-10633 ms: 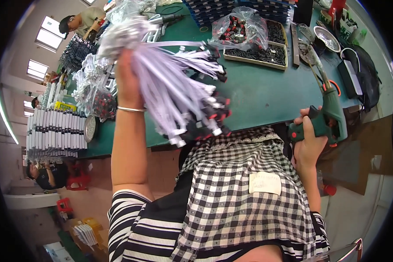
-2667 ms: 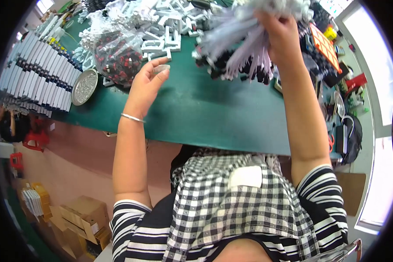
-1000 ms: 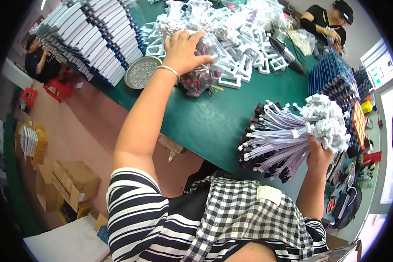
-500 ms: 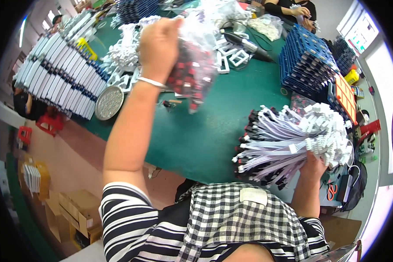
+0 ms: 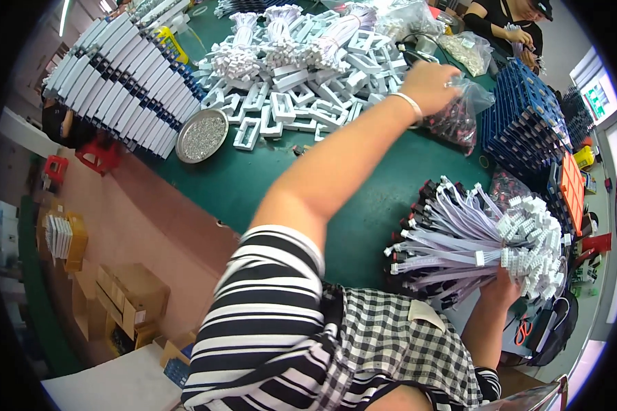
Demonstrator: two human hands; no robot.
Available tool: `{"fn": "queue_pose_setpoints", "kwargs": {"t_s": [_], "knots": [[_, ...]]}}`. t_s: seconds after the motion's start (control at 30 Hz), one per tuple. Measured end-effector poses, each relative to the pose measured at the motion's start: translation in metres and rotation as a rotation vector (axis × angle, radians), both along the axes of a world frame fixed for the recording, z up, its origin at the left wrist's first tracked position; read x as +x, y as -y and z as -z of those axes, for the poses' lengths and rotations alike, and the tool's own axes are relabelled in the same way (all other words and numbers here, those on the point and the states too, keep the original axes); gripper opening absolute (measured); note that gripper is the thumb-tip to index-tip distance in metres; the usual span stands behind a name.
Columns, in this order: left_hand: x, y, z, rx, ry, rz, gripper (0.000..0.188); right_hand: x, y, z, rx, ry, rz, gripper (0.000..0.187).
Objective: The person assembles and bundles electrical wire harnesses using a heat gun and rubber bands at a factory workbench.
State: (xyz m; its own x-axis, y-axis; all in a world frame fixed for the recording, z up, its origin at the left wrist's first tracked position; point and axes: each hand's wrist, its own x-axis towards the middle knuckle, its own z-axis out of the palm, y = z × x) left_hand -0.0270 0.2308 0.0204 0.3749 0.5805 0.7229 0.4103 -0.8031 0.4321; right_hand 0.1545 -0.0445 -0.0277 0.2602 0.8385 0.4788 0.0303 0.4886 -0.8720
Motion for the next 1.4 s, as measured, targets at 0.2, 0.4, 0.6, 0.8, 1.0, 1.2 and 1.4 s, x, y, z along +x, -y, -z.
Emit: {"fn": "queue_pose_setpoints", "kwargs": {"t_s": [0.2, 0.4, 0.6, 0.8, 1.0, 1.2, 1.4], "knots": [[-0.168, 0.085, -0.004, -0.419, -0.258, -0.155, 0.017, 0.021, 0.017, 0.007, -0.005, -0.181, 0.029, 0.061], [-0.213, 0.126, 0.053, -0.373, -0.414, -0.334, 0.015, -0.054, 0.002, -0.024, -0.069, -0.578, -0.554, 0.044], [-0.188, 0.133, -0.027, -0.325, -0.134, -0.331, 0.015, -0.057, -0.006, -0.045, 0.095, 0.645, -0.098, 0.038], [-0.028, 0.118, -0.039, -0.240, -0.352, 0.479, 0.018, -0.050, 0.009, -0.040, -0.220, 0.243, -0.349, 0.038], [0.113, 0.145, -0.060, -0.251, -0.403, 0.858, 0.018, -0.047, 0.030, -0.022, 0.252, 0.225, -0.116, 0.038], [0.225, 0.170, -0.050, 0.292, -0.570, 1.111, 0.015, -0.018, 0.042, -0.022, 0.339, 0.206, -0.044, 0.036], [0.241, 0.159, -0.061, 0.289, -0.545, 0.914, 0.014, -0.009, 0.046, -0.030, 0.150, -0.118, -0.034, 0.035]]}}
